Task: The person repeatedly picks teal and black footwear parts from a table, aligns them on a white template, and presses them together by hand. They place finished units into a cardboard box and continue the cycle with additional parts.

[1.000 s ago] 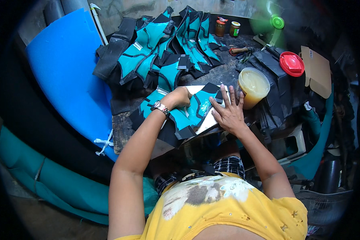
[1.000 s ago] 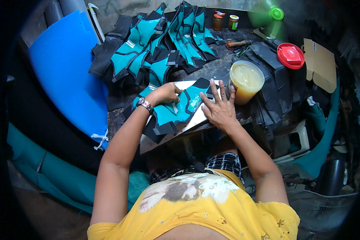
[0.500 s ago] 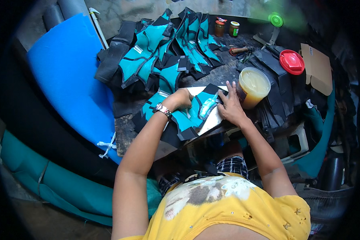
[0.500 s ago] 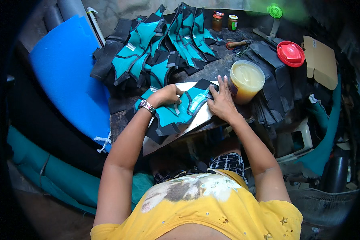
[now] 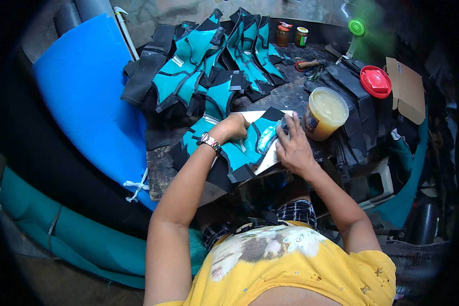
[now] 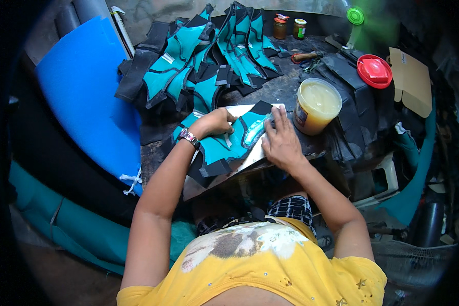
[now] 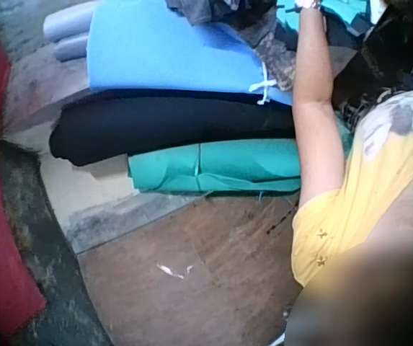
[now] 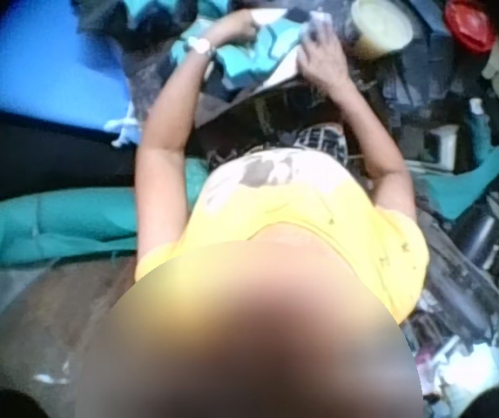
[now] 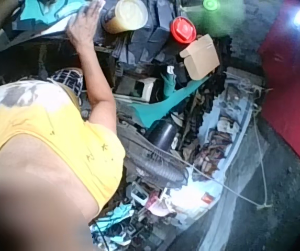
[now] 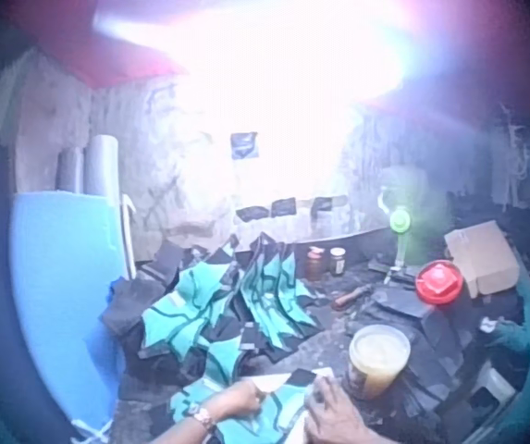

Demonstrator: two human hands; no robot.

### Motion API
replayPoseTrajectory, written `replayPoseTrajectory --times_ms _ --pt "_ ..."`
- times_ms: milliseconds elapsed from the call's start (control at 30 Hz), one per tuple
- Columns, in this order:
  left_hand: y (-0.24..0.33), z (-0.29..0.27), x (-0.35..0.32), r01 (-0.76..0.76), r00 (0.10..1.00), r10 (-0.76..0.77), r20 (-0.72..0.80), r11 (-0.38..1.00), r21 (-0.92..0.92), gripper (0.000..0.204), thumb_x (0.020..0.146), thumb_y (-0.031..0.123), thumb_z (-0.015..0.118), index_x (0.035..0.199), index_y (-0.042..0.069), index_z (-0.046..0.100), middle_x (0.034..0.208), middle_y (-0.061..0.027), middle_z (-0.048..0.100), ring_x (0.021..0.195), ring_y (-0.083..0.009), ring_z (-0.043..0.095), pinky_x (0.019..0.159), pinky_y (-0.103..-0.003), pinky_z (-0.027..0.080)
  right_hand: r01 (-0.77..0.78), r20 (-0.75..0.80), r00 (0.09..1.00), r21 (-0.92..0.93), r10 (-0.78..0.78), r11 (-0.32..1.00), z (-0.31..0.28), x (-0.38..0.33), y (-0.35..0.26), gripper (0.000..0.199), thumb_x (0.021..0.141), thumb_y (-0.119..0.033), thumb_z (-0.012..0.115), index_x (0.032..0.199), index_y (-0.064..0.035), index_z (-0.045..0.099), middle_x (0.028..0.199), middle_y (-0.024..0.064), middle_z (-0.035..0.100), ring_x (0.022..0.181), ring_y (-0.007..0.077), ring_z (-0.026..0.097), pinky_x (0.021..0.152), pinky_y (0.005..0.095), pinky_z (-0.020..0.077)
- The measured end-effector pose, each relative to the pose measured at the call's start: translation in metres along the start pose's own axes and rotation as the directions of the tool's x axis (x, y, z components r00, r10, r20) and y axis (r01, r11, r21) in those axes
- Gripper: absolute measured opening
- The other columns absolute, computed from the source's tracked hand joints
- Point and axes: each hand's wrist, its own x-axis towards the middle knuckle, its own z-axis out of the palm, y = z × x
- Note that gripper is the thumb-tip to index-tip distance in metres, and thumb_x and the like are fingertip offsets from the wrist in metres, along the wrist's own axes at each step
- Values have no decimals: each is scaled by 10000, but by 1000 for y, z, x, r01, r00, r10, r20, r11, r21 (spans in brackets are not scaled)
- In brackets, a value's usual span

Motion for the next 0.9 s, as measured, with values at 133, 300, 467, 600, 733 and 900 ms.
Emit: replayPoseTrajectory --times_ms 133,300,467,600,733,900 --pt "-2 1 -1 31 1000 -30 7 997 -74 531 756 96 732 1267 5 620 1135 -257 671 972 -285 701 873 -341 514 -65 -37 997 -72 63 995 11 12 21 509 962 -295 479 1303 79 533 1526 330 252 1472 447 156 1187 484 218" --pt "-2 0 -2 -2 1000 3 6 998 -68 506 771 100 726 1257 1 629 1123 -253 677 969 -285 701 862 -342 517 26 54 998 -184 -17 983 13 23 31 472 982 -299 447 1358 -28 535 1539 325 237 1474 451 143 1184 482 228" --pt "4 -5 -12 18 999 -16 51 999 -33 507 809 151 696 1285 -1 609 1212 -268 631 1076 -322 662 938 -355 494 58 105 993 -116 -46 992 7 20 31 457 999 -282 414 1431 -160 502 1592 209 216 1485 429 115 1212 490 119" --pt "3 -7 -37 -9 999 8 36 1000 18 562 846 206 641 1357 -3 538 1278 -267 595 1124 -363 631 974 -376 480 78 148 986 30 -82 996 3 18 37 451 1004 -310 404 1448 -294 484 1623 147 170 1494 403 107 1205 523 83" --pt "0 -7 -54 -46 995 47 85 999 -13 625 837 187 604 1410 -22 468 1238 -286 618 1063 -344 658 934 -372 489 243 180 959 -134 -217 961 -3 4 19 444 1005 -321 414 1444 -358 464 1633 134 143 1498 407 91 1140 671 97" --pt "0 15 -65 -112 991 104 -80 989 -95 647 815 41 583 1429 -62 406 1297 -329 559 1183 -389 593 994 -377 455 261 277 919 112 -282 959 0 -31 -36 469 1003 -316 450 1465 -386 415 1648 130 33 1500 427 -13 1088 751 72"
